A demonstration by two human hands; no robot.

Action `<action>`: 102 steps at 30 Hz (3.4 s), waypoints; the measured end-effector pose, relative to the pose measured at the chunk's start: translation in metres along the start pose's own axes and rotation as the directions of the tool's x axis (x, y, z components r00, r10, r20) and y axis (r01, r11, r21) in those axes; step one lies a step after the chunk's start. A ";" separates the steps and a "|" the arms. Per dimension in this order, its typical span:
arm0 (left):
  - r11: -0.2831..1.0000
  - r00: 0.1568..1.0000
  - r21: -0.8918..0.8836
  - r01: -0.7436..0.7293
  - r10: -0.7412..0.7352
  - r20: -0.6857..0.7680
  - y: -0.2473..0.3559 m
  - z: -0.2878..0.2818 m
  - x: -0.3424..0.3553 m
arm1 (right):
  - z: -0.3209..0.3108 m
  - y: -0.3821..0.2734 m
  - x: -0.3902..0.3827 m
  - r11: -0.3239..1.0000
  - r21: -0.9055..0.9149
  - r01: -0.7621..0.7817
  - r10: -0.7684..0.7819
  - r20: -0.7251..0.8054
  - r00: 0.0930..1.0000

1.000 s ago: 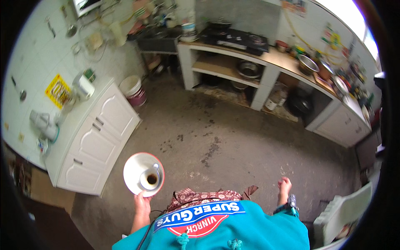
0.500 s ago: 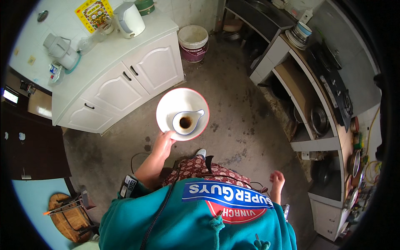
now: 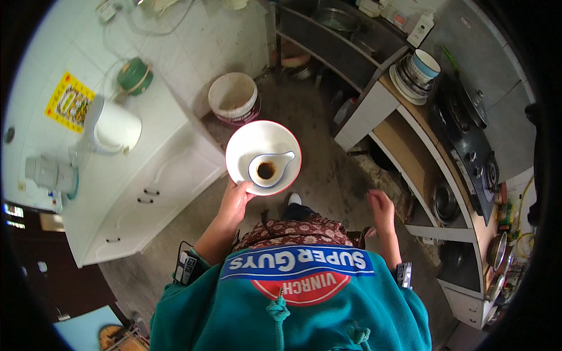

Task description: The person washes a bowl, chopsticks, and a plate in the sink using a sponge, then rinses them under running water. They place the cleaned items into a cabinet and return to the sink to continue washing additional dishes.

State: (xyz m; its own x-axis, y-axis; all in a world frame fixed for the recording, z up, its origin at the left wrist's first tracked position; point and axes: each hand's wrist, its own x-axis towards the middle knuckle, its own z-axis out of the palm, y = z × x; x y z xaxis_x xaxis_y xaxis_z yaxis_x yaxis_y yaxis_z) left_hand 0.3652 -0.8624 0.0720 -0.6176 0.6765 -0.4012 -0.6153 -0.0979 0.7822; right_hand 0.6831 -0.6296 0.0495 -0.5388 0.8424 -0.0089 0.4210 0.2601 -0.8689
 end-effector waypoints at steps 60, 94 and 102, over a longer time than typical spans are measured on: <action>0.942 0.999 0.334 0.038 -0.026 -0.041 0.234 0.209 0.649 | 0.099 -0.045 0.819 0.807 0.350 -0.476 0.323 0.412 0.852; 0.433 0.698 0.711 -0.554 -0.224 0.680 0.122 0.384 0.742 | 0.049 -0.025 0.635 0.850 0.371 -0.373 0.458 -0.171 0.872; 0.744 0.555 0.637 0.200 -0.622 0.552 0.081 0.408 0.676 | 0.060 -0.033 0.651 0.850 0.394 -0.349 0.436 -0.157 0.886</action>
State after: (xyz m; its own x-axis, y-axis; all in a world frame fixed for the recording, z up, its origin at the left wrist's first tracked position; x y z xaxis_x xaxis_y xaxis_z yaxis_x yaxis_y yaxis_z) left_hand 0.0979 -0.1152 0.0584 0.3101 0.8398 -0.4457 -0.2693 0.5272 0.8059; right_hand 0.2744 -0.1186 0.0429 -0.1790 0.9340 -0.3091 0.2587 -0.2584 -0.9308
